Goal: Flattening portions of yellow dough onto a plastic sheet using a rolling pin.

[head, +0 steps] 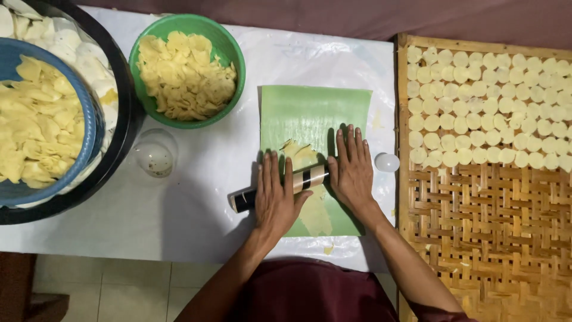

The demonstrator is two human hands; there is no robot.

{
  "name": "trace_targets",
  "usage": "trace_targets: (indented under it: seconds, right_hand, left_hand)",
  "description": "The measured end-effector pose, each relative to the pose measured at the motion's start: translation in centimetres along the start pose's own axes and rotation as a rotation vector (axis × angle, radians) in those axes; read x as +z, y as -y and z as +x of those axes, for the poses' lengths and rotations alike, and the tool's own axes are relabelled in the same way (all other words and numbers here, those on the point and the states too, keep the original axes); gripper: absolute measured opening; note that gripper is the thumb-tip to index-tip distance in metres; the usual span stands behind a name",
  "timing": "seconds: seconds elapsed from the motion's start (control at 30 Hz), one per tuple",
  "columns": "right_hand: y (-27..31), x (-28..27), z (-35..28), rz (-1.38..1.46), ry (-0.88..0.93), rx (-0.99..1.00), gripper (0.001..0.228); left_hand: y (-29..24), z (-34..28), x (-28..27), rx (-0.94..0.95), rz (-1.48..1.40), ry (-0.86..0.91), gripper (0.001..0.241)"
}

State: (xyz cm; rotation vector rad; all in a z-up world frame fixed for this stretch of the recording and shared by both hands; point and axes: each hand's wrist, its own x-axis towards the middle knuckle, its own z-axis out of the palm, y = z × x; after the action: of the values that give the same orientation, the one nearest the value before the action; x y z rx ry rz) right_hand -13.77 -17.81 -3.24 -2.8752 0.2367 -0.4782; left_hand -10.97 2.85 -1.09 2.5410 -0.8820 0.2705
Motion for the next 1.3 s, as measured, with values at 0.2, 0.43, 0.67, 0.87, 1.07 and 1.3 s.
trace_targets:
  seconds: [0.2, 0.43, 0.67, 0.87, 1.07, 1.3]
  right_hand:
    - [1.9, -1.8, 4.9, 0.193, 0.058, 0.024, 0.063]
    - [4.4, -0.8, 12.3, 0.188, 0.189, -0.075, 0.072]
    - [3.3, 1.1, 11.2, 0.044, 0.283, -0.139, 0.066]
    - [1.4, 2.8, 9.8, 0.051, 0.102, -0.242, 0.061]
    - [-0.2, 2.8, 6.1, 0.125, 0.052, -0.232, 0.057]
    - [-2.0, -1.0, 3.1, 0.085, 0.105, -0.252, 0.057]
  left_hand:
    - [1.8, -1.6, 1.3, 0.049, 0.103, -0.029, 0.056]
    - [2.7, 1.1, 1.7, -0.093, 0.183, -0.135, 0.055]
    - [2.0, 2.6, -1.1, -0.231, 0.031, -0.063, 0.057]
    - [0.6, 3.5, -0.5, -0.349, 0.113, 0.034, 0.072]
    - [-1.9, 1.1, 0.4, -0.200, 0.344, -0.030, 0.061]
    - [-3.3, -0.6, 0.0, -0.043, 0.348, -0.085, 0.044]
